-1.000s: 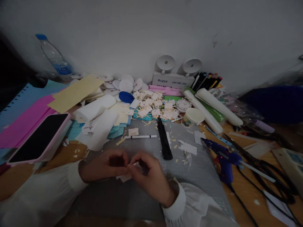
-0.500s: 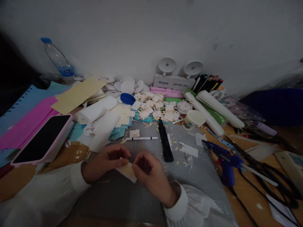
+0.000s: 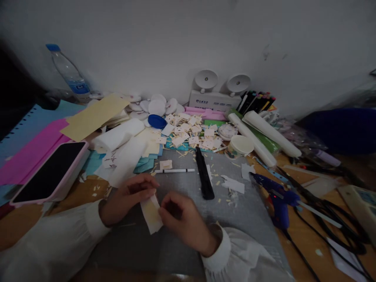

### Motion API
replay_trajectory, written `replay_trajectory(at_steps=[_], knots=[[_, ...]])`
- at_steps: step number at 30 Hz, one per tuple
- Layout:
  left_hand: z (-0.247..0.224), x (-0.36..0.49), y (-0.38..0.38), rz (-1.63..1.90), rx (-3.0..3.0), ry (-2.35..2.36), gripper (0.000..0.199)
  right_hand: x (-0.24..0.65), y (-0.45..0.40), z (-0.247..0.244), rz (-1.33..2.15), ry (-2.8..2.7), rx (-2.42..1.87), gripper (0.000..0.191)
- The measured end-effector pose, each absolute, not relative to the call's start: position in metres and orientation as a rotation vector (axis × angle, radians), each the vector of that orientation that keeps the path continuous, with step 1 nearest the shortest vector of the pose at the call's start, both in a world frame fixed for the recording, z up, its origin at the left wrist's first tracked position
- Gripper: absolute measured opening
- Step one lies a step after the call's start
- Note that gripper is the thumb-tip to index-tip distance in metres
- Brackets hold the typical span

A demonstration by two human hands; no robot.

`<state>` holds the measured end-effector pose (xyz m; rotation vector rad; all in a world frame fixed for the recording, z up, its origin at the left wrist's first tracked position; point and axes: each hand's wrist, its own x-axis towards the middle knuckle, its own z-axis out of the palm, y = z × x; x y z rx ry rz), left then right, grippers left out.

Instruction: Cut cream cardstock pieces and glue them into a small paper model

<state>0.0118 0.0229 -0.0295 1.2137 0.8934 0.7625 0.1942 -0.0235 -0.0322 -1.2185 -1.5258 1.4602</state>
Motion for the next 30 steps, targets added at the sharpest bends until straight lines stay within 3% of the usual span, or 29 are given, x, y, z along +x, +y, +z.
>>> replay_trajectory(at_steps=[11,17,23,30], knots=[[-0.031,0.013,0.029,0.877,0.895,0.725,0.022,0.199,-0.024,-0.029,1.568,-1.136,-1.119,0.028],[-0.034,0.012,0.029,0.867,1.039,0.675,0.025,0.204,-0.018,-0.026,1.677,-0.619,-1.019,0.027],[-0.031,0.009,0.027,0.805,1.171,0.674,0.029,0.204,-0.016,-0.024,1.780,-0.504,-0.971,0.024],[-0.032,0.011,0.026,0.805,1.144,0.721,0.055,0.203,-0.017,-0.024,1.810,-0.592,-1.006,0.022]])
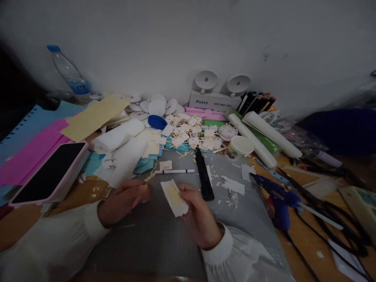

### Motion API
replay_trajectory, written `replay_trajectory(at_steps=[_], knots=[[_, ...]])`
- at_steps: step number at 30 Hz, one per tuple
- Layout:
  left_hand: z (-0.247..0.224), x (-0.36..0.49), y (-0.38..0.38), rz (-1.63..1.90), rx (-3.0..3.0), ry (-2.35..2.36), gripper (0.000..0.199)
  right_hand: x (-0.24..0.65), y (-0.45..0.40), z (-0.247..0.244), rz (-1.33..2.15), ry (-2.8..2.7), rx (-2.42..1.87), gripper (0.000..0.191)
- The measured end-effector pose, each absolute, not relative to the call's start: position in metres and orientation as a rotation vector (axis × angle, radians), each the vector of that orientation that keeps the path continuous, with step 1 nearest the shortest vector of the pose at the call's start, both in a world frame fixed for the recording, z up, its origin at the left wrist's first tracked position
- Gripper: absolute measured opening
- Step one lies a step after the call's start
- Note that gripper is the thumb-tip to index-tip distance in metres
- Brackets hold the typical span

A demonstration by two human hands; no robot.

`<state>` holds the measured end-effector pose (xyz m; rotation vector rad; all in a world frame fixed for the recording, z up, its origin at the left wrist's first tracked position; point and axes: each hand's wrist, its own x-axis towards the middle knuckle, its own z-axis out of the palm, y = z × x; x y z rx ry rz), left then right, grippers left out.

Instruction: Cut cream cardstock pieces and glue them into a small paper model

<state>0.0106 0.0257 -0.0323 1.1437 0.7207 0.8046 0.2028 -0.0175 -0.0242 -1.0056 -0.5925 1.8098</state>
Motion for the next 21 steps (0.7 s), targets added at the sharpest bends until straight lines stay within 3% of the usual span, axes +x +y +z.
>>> replay_trajectory(at_steps=[3,8,16,21], knots=[[-0.0318,0.0123,0.0274,0.889,1.081,0.750,0.058,0.2030,-0.0193,-0.0225,1.875,-0.599,-0.980,0.022],[-0.0338,0.0127,0.0291,0.938,1.065,0.703,0.024,0.2024,-0.0211,-0.0211,1.978,-0.660,-0.958,0.022],[-0.0379,0.0128,0.0291,0.868,1.092,0.728,0.016,0.2014,-0.0210,-0.0240,1.969,-0.690,-0.997,0.021],[-0.0358,0.0092,0.0285,0.690,1.087,0.823,0.037,0.2027,-0.0194,-0.0264,2.052,-0.774,-0.974,0.020]])
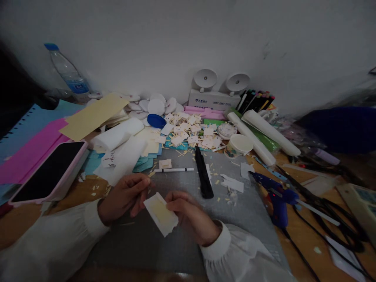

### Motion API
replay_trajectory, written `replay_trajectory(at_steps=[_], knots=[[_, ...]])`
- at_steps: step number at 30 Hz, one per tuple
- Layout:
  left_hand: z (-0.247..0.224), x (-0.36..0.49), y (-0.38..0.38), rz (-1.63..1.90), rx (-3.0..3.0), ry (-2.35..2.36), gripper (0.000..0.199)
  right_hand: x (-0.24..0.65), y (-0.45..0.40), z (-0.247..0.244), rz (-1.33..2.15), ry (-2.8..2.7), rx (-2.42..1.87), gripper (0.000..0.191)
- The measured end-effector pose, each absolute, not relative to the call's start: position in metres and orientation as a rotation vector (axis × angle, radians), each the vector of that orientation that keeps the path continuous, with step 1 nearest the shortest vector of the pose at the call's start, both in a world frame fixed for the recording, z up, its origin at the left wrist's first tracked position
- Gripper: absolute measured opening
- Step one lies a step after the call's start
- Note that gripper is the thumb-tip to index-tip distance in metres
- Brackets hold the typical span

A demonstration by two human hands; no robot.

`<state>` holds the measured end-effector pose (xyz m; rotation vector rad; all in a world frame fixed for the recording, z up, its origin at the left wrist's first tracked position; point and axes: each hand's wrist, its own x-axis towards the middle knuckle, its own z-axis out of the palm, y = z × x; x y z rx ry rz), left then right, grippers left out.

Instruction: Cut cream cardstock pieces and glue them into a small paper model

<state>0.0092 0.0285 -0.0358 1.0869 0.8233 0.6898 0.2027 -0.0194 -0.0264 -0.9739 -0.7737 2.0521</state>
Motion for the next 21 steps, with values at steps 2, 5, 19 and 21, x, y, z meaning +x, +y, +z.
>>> replay_trajectory(at_steps=[2,5,19,21], knots=[[-0.0361,0.0076,0.0281,0.673,1.137,0.898,0.049,0.2027,-0.0191,-0.0267,2.085,-0.786,-0.955,0.018],[-0.0375,0.0064,0.0281,0.747,1.191,0.992,0.061,0.2021,-0.0194,-0.0266,2.106,-0.798,-0.943,0.017],[-0.0356,0.0105,0.0329,0.957,1.366,0.710,0.009,0.2066,-0.0196,-0.0288,2.041,-0.662,-0.874,0.015],[-0.0365,0.0102,0.0331,0.968,1.342,0.688,0.009,0.2078,-0.0185,-0.0292,2.040,-0.605,-0.837,0.014]])
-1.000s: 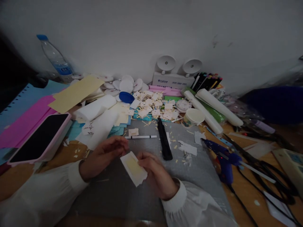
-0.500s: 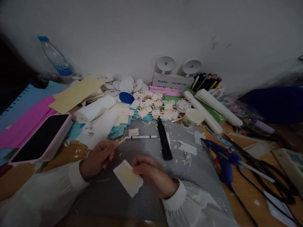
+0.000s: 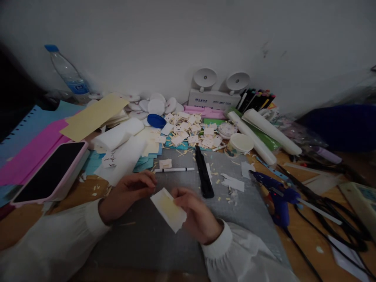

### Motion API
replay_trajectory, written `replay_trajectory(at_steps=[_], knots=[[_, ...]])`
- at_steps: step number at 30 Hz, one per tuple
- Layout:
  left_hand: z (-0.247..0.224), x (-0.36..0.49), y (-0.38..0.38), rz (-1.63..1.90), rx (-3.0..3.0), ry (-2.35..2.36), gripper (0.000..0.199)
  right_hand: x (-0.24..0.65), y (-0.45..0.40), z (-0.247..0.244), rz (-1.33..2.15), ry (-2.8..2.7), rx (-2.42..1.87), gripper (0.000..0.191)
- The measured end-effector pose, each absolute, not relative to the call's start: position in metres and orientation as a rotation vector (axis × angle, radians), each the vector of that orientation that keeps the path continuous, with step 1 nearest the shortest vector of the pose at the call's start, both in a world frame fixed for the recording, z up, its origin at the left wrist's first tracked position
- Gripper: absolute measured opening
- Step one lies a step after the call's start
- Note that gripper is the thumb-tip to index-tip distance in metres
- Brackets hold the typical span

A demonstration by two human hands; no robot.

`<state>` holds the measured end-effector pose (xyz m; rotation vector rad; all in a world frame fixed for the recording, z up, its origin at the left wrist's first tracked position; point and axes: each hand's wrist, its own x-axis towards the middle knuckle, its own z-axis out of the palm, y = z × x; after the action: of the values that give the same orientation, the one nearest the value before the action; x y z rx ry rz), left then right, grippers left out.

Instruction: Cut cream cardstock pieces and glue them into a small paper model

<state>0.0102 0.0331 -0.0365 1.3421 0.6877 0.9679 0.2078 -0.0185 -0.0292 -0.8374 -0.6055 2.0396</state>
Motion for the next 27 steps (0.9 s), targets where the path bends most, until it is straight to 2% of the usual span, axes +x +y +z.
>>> replay_trajectory(at_steps=[9,21,27], knots=[[-0.0359,0.0098,0.0312,0.967,1.290,0.803,0.009,0.2096,-0.0136,-0.0248,1.998,-0.419,-0.629,0.009],[-0.0416,0.0074,0.0316,1.041,1.235,0.836,0.012,0.2073,-0.0159,-0.0278,2.027,-0.500,-0.748,0.012],[-0.0402,0.0073,0.0309,0.972,1.139,0.889,0.011,0.2057,-0.0168,-0.0270,2.016,-0.604,-0.840,0.018]])
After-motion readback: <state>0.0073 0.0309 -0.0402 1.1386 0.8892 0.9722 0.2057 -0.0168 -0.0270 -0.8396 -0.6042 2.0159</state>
